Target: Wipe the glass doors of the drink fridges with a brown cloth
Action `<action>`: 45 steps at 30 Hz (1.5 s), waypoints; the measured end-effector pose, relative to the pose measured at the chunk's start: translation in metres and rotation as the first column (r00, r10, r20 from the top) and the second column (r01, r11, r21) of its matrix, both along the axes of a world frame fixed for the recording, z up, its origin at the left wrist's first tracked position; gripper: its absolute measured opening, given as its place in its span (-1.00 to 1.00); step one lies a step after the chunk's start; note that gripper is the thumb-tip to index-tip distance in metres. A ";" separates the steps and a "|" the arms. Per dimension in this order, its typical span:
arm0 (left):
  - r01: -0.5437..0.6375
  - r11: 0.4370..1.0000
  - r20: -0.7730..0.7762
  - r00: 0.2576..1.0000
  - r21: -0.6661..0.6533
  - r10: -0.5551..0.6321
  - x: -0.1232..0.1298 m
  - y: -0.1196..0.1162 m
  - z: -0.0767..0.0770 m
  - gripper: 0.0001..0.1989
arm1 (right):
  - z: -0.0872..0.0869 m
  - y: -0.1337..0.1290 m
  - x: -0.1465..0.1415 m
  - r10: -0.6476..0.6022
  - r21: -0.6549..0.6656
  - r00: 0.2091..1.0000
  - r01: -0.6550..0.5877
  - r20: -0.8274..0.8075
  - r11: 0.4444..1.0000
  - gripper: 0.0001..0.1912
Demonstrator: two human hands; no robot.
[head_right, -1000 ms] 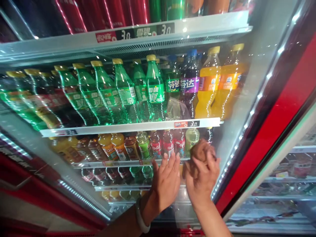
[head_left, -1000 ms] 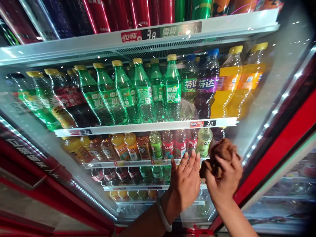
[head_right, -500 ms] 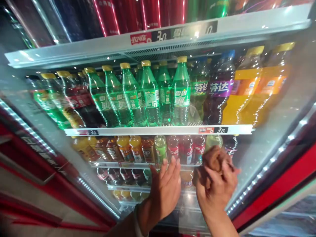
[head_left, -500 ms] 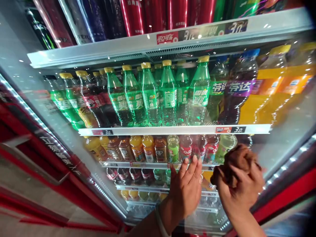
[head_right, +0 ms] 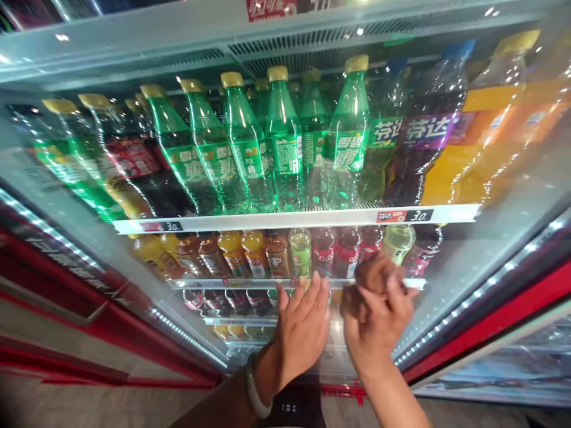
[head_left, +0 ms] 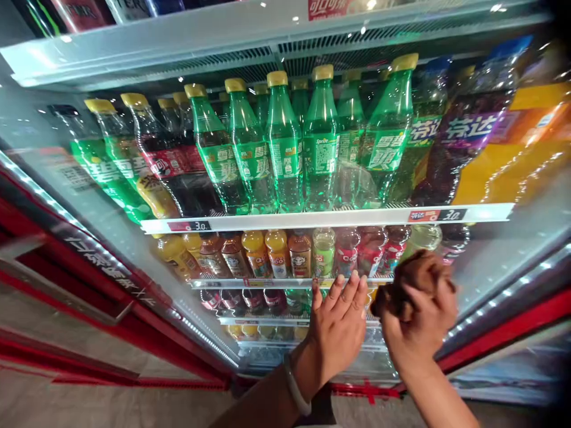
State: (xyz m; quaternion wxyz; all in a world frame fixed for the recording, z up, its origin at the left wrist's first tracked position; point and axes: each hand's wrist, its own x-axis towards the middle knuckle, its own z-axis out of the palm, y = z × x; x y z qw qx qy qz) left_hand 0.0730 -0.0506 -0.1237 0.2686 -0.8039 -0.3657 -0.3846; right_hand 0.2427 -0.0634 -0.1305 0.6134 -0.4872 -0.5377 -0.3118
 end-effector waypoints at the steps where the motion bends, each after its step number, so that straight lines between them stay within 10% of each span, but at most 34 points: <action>1: 0.012 1.000 -0.003 1.000 0.007 -0.012 -0.001 0.001 0.000 -0.46 | -0.009 -0.002 -0.012 0.039 -0.018 0.996 -0.038 0.084 0.999 -0.60; 6: 0.021 1.000 -0.057 0.998 -0.008 -0.021 -0.007 0.001 0.000 -0.41 | -0.063 -0.019 0.003 0.155 -0.182 0.954 -0.110 0.255 0.977 -0.63; 13: 0.042 0.998 -0.020 0.999 -0.047 -0.043 -0.001 -0.003 -0.003 -0.35 | 0.001 -0.010 0.033 -0.139 -0.040 0.990 0.138 -0.034 0.990 -0.48; 20: 0.032 0.999 0.000 0.999 -0.017 -0.032 -0.015 -0.003 -0.006 -0.34 | -0.052 -0.021 -0.003 0.129 -0.185 0.960 -0.083 0.248 0.979 -0.66; 28: -0.009 1.000 -0.009 1.000 -0.006 0.009 -0.022 -0.008 0.002 -0.38 | 0.012 -0.003 0.000 -0.101 0.009 0.995 0.101 0.024 0.995 -0.61; 35: -0.020 0.998 0.015 1.000 0.056 0.019 -0.041 0.002 0.004 -0.48 | -0.044 -0.017 -0.025 0.166 -0.137 0.951 -0.133 0.262 0.981 -0.69; 41: -0.034 0.999 0.007 0.999 0.042 0.034 -0.047 -0.002 0.007 -0.43 | 0.010 -0.002 -0.017 -0.064 -0.022 0.997 0.066 0.050 0.998 -0.68; 45: -0.038 0.999 -0.002 0.999 0.019 0.038 -0.060 -0.001 0.004 -0.42 | -0.011 0.007 -0.062 0.002 0.089 0.962 -0.027 0.273 0.996 -0.67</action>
